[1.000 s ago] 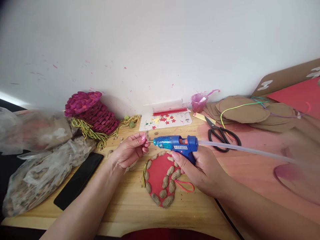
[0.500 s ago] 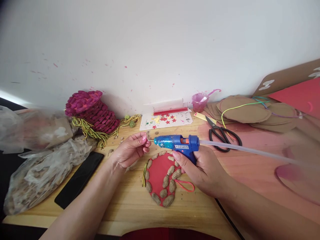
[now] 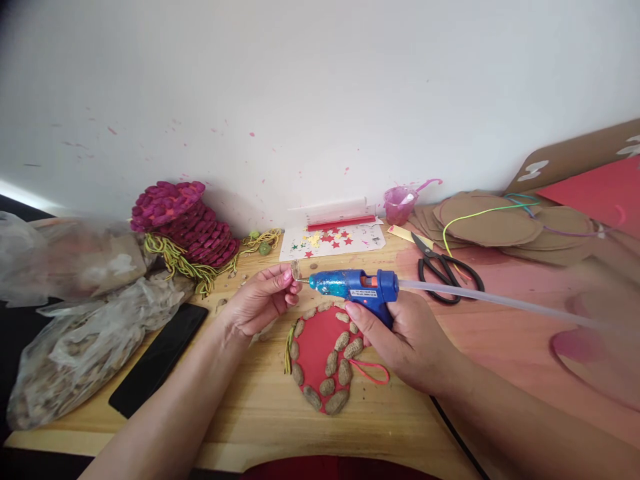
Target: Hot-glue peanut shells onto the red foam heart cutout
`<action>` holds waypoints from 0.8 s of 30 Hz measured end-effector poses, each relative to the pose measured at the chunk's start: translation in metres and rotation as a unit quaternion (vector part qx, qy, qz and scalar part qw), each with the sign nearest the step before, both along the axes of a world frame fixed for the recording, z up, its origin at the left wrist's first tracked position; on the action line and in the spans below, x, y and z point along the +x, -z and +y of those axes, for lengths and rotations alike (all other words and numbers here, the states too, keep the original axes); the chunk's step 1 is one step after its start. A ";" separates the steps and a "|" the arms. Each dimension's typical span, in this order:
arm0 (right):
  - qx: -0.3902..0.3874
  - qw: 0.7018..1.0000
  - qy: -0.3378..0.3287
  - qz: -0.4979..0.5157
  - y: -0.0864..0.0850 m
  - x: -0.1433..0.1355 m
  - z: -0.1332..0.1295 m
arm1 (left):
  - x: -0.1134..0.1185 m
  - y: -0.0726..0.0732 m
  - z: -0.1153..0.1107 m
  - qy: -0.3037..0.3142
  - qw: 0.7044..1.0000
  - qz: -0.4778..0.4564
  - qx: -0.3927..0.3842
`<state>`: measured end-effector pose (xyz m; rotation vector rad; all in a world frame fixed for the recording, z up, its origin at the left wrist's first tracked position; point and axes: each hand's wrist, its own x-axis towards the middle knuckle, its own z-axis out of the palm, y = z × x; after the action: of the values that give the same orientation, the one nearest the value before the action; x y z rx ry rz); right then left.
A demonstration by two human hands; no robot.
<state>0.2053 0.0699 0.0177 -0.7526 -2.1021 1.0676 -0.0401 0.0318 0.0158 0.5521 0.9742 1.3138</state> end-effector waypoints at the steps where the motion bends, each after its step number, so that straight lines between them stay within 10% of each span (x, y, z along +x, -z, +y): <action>1: 0.001 1.000 -0.001 -0.001 0.000 0.000 0.000 | 0.000 0.000 0.000 0.000 1.000 0.000 0.000; 24: 0.002 1.000 0.015 -0.016 0.003 0.001 0.001 | 0.000 0.001 0.000 0.003 1.000 0.005 0.001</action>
<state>0.2063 0.0711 0.0144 -0.8002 -2.1130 1.0411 -0.0404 0.0322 0.0149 0.5632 0.9794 1.3074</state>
